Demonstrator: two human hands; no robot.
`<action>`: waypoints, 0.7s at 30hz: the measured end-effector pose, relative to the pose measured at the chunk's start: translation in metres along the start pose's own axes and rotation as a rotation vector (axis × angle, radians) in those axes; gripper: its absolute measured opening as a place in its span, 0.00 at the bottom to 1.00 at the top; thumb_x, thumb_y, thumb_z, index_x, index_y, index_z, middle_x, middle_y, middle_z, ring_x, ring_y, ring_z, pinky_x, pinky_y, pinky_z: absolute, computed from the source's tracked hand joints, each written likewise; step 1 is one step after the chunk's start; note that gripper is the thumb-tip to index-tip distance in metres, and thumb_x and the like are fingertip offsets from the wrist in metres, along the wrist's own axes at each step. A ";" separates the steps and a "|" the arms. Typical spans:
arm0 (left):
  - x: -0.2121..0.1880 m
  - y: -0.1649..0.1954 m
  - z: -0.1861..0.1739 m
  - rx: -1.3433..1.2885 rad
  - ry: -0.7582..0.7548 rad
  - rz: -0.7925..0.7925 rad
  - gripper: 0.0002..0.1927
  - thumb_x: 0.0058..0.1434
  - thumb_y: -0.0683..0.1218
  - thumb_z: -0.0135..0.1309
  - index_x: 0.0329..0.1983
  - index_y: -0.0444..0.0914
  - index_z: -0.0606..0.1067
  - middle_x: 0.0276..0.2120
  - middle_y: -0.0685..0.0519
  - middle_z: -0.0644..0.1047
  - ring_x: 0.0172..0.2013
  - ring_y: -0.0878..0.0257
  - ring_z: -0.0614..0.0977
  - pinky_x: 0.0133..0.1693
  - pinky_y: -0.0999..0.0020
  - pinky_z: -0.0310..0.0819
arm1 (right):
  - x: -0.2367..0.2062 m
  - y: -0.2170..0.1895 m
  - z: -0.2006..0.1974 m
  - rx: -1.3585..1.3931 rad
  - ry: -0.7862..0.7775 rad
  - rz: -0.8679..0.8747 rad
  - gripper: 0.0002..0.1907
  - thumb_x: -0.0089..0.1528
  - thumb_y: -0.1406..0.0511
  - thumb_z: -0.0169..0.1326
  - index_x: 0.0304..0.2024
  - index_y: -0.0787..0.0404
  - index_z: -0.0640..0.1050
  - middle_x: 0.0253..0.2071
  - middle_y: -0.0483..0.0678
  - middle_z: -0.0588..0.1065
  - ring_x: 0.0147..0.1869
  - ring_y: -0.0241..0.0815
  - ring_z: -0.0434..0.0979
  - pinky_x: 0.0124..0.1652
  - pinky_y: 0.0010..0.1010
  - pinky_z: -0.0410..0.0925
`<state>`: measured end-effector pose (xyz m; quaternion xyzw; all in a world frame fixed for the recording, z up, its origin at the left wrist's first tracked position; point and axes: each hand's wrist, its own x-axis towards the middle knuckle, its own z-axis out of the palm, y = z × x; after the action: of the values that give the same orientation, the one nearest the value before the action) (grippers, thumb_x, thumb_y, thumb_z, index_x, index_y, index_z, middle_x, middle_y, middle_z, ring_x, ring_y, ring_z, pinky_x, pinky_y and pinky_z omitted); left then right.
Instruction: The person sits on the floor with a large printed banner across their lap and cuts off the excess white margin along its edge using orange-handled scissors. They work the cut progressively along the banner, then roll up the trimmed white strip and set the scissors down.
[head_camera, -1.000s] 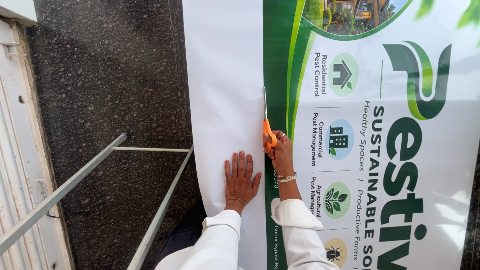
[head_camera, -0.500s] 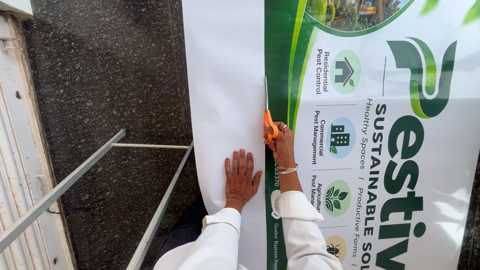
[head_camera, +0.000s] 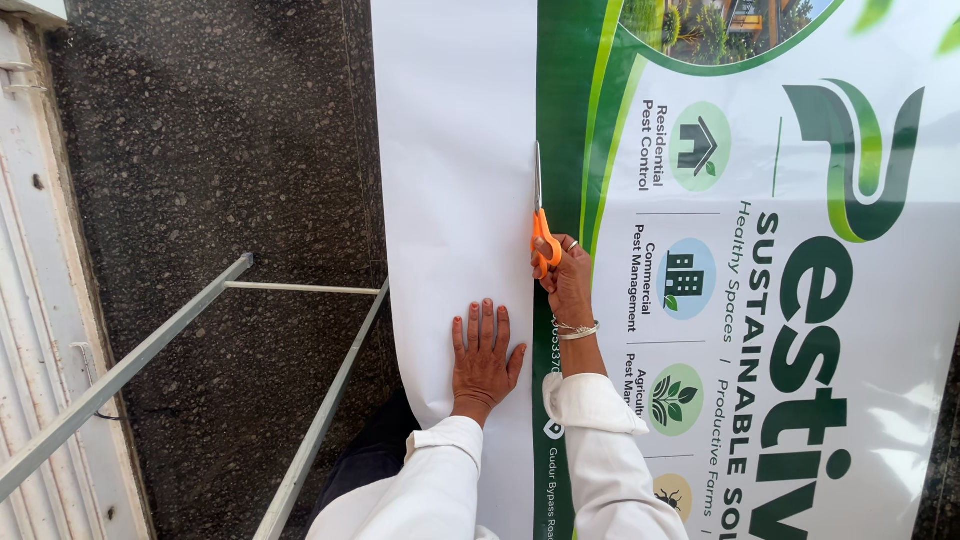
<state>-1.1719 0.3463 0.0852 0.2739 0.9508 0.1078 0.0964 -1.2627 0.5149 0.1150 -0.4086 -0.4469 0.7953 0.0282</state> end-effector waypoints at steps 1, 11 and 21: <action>0.000 0.000 0.000 0.010 0.002 0.002 0.37 0.73 0.63 0.32 0.77 0.38 0.50 0.76 0.41 0.48 0.76 0.46 0.45 0.72 0.41 0.33 | 0.001 -0.001 0.001 0.002 0.005 0.007 0.13 0.60 0.64 0.65 0.37 0.64 0.74 0.23 0.48 0.75 0.18 0.31 0.72 0.14 0.15 0.55; 0.003 -0.001 0.000 0.002 -0.013 0.003 0.37 0.73 0.64 0.32 0.77 0.38 0.50 0.76 0.41 0.47 0.76 0.45 0.45 0.71 0.40 0.33 | 0.015 -0.007 0.005 -0.016 -0.001 -0.002 0.13 0.60 0.65 0.65 0.37 0.64 0.73 0.23 0.49 0.76 0.18 0.32 0.72 0.14 0.15 0.55; 0.003 -0.001 -0.001 -0.006 -0.006 0.007 0.37 0.73 0.63 0.33 0.77 0.38 0.51 0.75 0.40 0.48 0.75 0.45 0.46 0.71 0.39 0.34 | 0.026 -0.017 0.010 0.034 -0.026 0.030 0.12 0.60 0.64 0.64 0.36 0.62 0.73 0.23 0.49 0.75 0.18 0.33 0.72 0.14 0.16 0.56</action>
<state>-1.1749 0.3465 0.0856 0.2772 0.9492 0.1104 0.0997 -1.2920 0.5287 0.1144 -0.4042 -0.4277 0.8083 0.0174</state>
